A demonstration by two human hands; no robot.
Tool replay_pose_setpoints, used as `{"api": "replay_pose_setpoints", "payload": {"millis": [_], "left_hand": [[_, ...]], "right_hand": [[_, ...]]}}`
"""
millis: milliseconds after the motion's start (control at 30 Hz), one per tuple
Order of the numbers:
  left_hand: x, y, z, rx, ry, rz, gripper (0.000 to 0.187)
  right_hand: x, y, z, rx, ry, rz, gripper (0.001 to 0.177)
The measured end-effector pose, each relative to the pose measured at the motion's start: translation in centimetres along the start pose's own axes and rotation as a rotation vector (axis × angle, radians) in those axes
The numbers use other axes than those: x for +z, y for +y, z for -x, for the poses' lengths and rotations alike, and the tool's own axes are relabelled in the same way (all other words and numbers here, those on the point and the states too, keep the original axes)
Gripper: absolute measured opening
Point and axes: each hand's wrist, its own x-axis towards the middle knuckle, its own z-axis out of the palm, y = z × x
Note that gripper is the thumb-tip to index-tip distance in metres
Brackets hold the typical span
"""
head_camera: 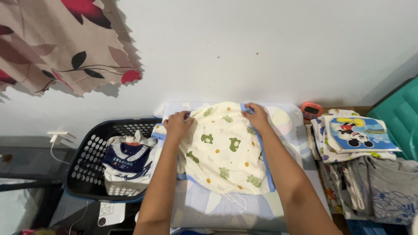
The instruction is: The person folds several small garments one by one on a patterned changing mat. Items include a white cloth, a white shirt with blue trim, a patterned onesie, a Mickey Mouse shirt, a dinosaur-patterned shirt, and a white shirt with a dolphin graphic. Each item is smoothed and folded into a neat stack on the right side of the mat.
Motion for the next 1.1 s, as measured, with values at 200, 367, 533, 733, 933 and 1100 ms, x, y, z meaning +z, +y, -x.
{"api": "replay_pose_setpoints", "payload": {"millis": [200,367,533,733,933,1100], "left_hand": [[0.1,1.0,4.0,0.071,-0.045,0.102,0.023],[0.0,0.7,4.8,0.175,-0.064,0.144,0.035],[1.3,0.7,4.3,0.085,-0.050,0.203,0.038],[0.9,2.1,4.8,0.028,-0.059,0.074,0.036],[0.2,1.9,5.1,0.132,-0.037,0.189,0.036],[1.6,0.7,4.4,-0.012,0.024,0.393,0.037]], "right_hand": [[-3.5,3.3,3.3,-0.191,-0.046,-0.068,0.025],[-4.4,2.7,4.8,-0.173,-0.007,-0.181,0.026],[-4.2,1.6,6.3,-0.304,0.092,0.014,0.012],[-4.4,0.3,7.1,-0.175,0.037,0.049,0.025],[-5.0,0.3,7.2,-0.129,-0.003,-0.125,0.026],[-5.2,-0.4,7.6,-0.201,-0.098,0.094,0.033]]}}
